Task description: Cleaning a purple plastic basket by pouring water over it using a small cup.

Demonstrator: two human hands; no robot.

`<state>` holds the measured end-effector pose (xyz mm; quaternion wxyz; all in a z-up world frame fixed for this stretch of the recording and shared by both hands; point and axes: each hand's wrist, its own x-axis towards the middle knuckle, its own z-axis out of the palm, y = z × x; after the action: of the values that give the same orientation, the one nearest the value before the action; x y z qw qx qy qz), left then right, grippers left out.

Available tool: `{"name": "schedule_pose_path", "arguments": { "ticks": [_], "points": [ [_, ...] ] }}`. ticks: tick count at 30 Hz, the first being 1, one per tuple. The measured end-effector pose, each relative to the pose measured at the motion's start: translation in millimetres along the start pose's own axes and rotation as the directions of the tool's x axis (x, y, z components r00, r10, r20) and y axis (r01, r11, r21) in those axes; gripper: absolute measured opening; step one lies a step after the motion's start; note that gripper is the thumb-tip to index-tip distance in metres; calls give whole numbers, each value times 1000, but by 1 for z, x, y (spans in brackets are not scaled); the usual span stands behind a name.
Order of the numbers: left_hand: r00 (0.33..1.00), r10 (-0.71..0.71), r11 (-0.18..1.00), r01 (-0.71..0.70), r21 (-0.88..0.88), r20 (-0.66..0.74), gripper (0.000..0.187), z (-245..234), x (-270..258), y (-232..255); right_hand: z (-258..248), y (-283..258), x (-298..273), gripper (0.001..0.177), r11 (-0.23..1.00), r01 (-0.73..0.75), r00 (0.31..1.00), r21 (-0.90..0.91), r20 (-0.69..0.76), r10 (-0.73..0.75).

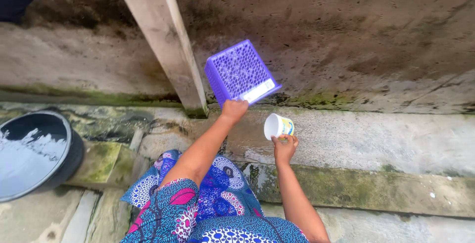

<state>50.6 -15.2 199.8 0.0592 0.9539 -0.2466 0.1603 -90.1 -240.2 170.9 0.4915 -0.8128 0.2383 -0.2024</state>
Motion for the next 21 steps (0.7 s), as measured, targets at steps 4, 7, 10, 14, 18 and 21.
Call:
{"name": "schedule_pose_path", "arguments": {
  "ticks": [4, 7, 10, 14, 18, 21],
  "points": [
    [990, -115, 993, 116, 5, -77, 7, -12, -24, -14, -5, 4, -22, 32, 991, -99, 991, 92, 96, 90],
    [915, -399, 905, 381, -188, -65, 11, -28, -55, -30, -13, 28, -34, 31, 942, -156, 984, 296, 130, 122],
    [739, -674, 687, 632, -358, 10, 23, -22, -99, -68, -13, 37, -43, 30, 890, -193, 976, 412, 176, 130],
    [357, -900, -9, 559, -829, 251, 20, -6, -185, -93, -13, 42, -54, 34, 841, -310, 947, 443, 227, 230],
    [224, -823, -485, 200, -851, 522, 6, -28, -290, -103, 23, 29, -68, 38, 836, -368, 918, 407, 304, 256],
    [160, -786, -589, 99, -802, 598, 6, -41, -384, -123, 76, -7, -100, 36, 852, -340, 904, 399, 388, 179]
  ]
}}
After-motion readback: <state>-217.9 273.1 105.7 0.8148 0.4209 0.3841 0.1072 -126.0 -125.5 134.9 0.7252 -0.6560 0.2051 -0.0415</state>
